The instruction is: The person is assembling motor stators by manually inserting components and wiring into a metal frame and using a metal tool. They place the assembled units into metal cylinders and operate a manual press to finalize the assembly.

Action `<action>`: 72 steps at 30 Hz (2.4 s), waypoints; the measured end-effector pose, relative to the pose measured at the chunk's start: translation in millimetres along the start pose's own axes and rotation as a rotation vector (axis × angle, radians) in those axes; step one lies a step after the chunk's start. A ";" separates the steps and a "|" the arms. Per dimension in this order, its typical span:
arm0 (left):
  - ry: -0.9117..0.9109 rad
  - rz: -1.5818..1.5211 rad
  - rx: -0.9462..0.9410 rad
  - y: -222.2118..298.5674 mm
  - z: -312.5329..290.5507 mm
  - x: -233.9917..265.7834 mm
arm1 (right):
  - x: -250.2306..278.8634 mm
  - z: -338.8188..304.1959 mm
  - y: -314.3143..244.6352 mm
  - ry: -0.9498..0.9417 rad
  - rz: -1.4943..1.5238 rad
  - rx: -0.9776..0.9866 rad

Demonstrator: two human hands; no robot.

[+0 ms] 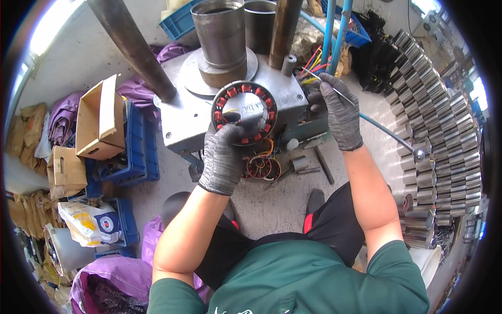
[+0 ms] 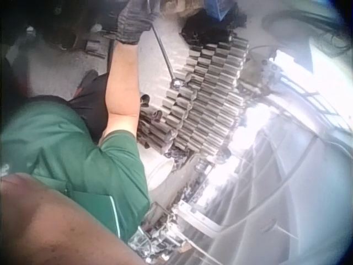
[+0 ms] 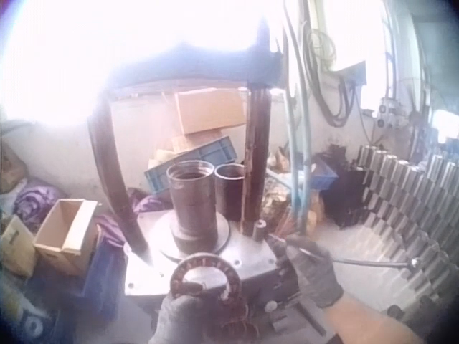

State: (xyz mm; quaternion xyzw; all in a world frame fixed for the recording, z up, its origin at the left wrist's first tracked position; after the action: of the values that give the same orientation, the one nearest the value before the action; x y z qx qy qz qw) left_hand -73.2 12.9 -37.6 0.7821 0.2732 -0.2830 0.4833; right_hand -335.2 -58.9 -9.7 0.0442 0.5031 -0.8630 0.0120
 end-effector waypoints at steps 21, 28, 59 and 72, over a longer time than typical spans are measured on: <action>0.359 0.535 -0.267 58.1 29.8 49.0 | 12.0 109.4 125.6 0.129 -0.164 0.130; 0.531 1.120 -0.470 74.5 67.3 77.8 | 15.8 117.8 129.0 0.106 -0.106 -0.075; 0.396 0.909 -0.293 73.3 62.6 58.1 | 9.8 152.1 124.5 0.157 -0.616 0.312; 0.422 1.060 -0.357 69.2 69.2 63.1 | 14.7 151.1 135.9 -0.061 -0.634 0.080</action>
State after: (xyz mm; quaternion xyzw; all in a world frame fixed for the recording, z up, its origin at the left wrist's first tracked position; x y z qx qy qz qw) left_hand 6.6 -66.9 -66.4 0.7578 -0.0207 0.2085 0.6180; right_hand -350.7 -257.1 -54.9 -0.1404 0.4567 -0.8439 -0.2440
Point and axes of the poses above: each hand's wrist, its own z-axis towards the middle knuckle, its own x-axis out of the back of the hand, y = z × x, the point moved 2 cm from there along z, towards the middle knuckle, and after that the axes turned 12 degrees about x, right-handed, at the moved point
